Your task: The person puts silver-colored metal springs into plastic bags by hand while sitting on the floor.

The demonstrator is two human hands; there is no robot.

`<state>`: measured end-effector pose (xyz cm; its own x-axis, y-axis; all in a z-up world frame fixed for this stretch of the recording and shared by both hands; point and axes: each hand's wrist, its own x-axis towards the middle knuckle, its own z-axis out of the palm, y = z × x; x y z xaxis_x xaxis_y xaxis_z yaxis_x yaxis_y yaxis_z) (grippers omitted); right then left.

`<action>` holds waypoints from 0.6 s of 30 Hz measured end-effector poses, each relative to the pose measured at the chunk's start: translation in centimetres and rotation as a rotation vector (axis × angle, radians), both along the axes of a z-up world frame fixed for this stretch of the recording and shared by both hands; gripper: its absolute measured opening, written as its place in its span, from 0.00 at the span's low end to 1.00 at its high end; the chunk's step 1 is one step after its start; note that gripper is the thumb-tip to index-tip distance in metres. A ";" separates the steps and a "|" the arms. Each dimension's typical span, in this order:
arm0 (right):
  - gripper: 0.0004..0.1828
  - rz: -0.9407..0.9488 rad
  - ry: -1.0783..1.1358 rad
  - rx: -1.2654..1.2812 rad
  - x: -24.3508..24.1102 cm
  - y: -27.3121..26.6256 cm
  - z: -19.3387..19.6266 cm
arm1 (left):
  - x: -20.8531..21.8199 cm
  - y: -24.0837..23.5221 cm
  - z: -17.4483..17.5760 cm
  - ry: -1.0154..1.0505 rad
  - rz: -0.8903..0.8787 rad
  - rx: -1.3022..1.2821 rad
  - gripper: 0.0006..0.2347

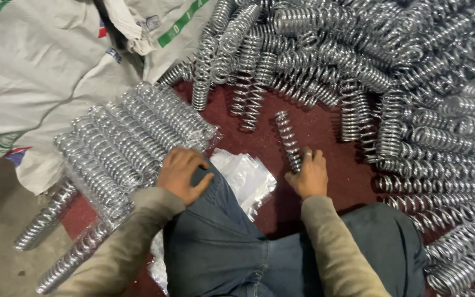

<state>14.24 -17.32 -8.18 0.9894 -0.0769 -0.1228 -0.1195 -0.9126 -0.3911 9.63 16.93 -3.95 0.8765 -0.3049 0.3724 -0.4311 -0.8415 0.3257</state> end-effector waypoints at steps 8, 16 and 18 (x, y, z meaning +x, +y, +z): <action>0.57 -0.364 0.301 0.087 -5.4 -5.4 -7.8 | 10.0 -8.9 -8.6 0.809 0.200 0.684 0.24; 0.35 -0.419 -0.218 1.012 -7.6 -2.0 -0.9 | 10.8 -7.7 -12.5 0.739 0.335 0.499 0.11; 0.31 -0.358 -0.238 1.115 -7.7 -1.0 0.2 | 10.2 -7.8 -11.6 0.740 0.341 0.457 0.13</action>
